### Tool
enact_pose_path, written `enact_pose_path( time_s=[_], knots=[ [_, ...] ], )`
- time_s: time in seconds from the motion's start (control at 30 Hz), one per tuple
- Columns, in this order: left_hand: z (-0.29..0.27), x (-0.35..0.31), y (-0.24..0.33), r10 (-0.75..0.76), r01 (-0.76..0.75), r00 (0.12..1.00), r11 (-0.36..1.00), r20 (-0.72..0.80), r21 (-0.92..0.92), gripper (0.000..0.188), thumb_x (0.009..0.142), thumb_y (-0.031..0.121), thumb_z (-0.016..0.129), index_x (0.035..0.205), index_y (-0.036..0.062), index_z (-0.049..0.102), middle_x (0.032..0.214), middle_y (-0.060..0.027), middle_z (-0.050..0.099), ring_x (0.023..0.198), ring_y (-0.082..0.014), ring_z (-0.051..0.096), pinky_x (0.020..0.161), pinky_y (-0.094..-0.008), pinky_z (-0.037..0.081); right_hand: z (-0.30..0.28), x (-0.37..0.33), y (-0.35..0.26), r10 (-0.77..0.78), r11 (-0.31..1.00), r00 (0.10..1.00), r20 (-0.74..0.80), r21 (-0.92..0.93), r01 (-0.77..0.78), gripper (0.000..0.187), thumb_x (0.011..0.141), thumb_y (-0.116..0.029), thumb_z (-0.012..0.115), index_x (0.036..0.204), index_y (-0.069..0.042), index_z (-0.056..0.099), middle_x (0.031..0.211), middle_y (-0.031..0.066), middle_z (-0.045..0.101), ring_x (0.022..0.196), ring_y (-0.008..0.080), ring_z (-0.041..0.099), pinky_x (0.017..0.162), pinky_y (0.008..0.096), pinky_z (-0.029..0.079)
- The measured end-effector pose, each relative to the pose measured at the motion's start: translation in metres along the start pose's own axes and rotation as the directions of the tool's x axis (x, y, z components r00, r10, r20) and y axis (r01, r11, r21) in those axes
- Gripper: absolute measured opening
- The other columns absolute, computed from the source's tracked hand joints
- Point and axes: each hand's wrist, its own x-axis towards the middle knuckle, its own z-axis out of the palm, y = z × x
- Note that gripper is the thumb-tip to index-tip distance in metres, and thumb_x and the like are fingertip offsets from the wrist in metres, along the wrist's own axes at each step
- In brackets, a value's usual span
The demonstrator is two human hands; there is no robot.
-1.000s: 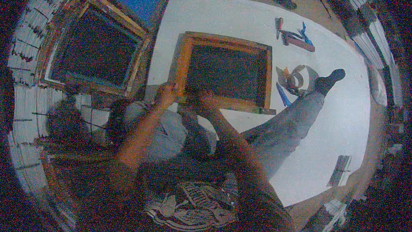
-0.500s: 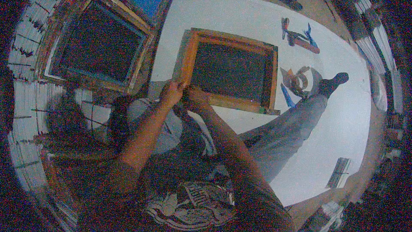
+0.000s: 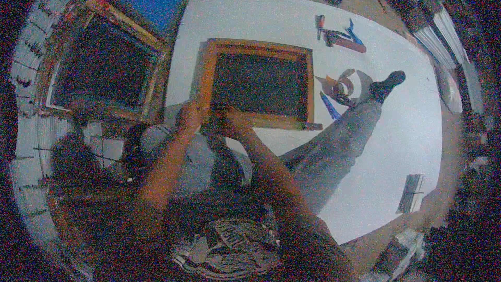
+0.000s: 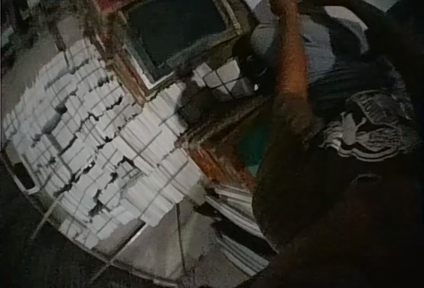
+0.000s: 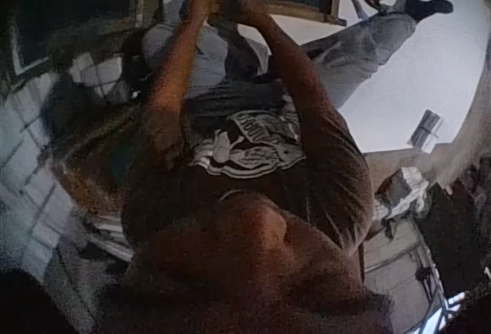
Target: The person sits on the floor and assembles a wooden window frame by hand. They align the wooden pieces, press them together, and use a roll of tape to secure the joints. The person also uses a utility knife to cut the tape and a hammer to adjust the frame components.
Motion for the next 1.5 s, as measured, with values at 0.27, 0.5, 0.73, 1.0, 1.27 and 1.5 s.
enact_pose_path(
  time_s=[0.27,0.5,0.73,1.0,1.27,1.5],
  knots=[
    [-0.014,-0.006,0.015,-0.087,0.082,0.996,0.992,0.038,0.099,0.049,0.089,0.049,0.067,0.112,0.006,0.066,0.104,-0.0193,0.071,0.099,-0.0391,0.069,0.082,-0.0511,0.055,-0.065,-0.085,0.084,0.188,0.98,0.981,-0.051,-0.064,-0.191,0.066,0.068,-0.037,0.083,0.122,-0.007,0.062,0.12,0.0193,0.064,0.114,0.0392,0.059,0.094,0.0492,0.051],
    [0.003,-0.004,0.001,0.189,-0.12,0.958,0.948,-0.218,0.294,0.053,0.09,0.049,0.065,0.112,0.0007,0.066,0.104,-0.0163,0.065,0.116,-0.0357,0.057,0.097,-0.0492,0.046,-0.119,-0.128,0.124,0.233,0.925,0.963,0.139,-0.339,-0.175,0.084,0.066,-0.047,0.085,0.135,-0.012,0.053,0.129,0.0176,0.061,0.126,0.0389,0.054,0.106,0.0493,0.044],
    [-0.028,-0.038,0.035,0.489,-0.542,0.84,0.729,0.236,0.418,0.057,0.086,0.057,0.065,0.109,0.0055,0.072,0.112,-0.0196,0.066,0.126,-0.0377,0.049,0.115,-0.0546,0.026,-0.116,-0.125,0.109,0.3,0.771,0.947,0.113,-0.613,-0.172,0.091,0.067,-0.074,0.072,0.138,-0.02,0.056,0.141,0.013,0.056,0.139,0.0367,0.043,0.121,0.0573,0.013],
    [-0.011,-0.031,0.023,0.59,-0.614,0.78,0.659,0.208,0.434,0.068,0.077,0.067,0.068,0.109,0.0072,0.075,0.112,-0.0197,0.068,0.129,-0.0391,0.047,0.12,-0.0582,0.012,-0.117,-0.15,0.133,0.155,0.794,0.983,-0.102,-0.579,-0.185,0.063,0.072,-0.061,0.075,0.122,-0.022,0.069,0.119,0.016,0.069,0.124,0.0385,0.056,0.115,0.0596,0.027],
    [-0.024,-0.041,0.041,0.602,-0.61,0.78,0.674,0.17,0.416,0.065,0.075,0.066,0.07,0.106,0.0087,0.076,0.113,-0.0208,0.068,0.126,-0.0393,0.05,0.119,-0.0592,0.014,-0.167,-0.132,0.222,0.261,0.84,0.742,-0.618,-0.233,-0.49,0.039,0.077,-0.029,0.081,0.106,-0.007,0.069,0.107,0.0136,0.068,0.105,0.0363,0.061,0.089,0.0472,0.05],
    [-0.032,-0.042,0.055,0.542,-0.579,0.806,0.635,0.239,0.512,0.07,0.075,0.067,0.069,0.105,0.004,0.076,0.11,-0.0192,0.069,0.126,-0.04,0.05,0.119,-0.0592,0.014,-0.187,-0.102,0.295,0.33,0.599,0.491,-0.806,-0.224,-0.769,0.052,0.084,-0.038,0.069,0.127,-0.013,0.055,0.118,0.0177,0.06,0.108,0.0386,0.059,0.087,0.052,0.051]
  ],
)
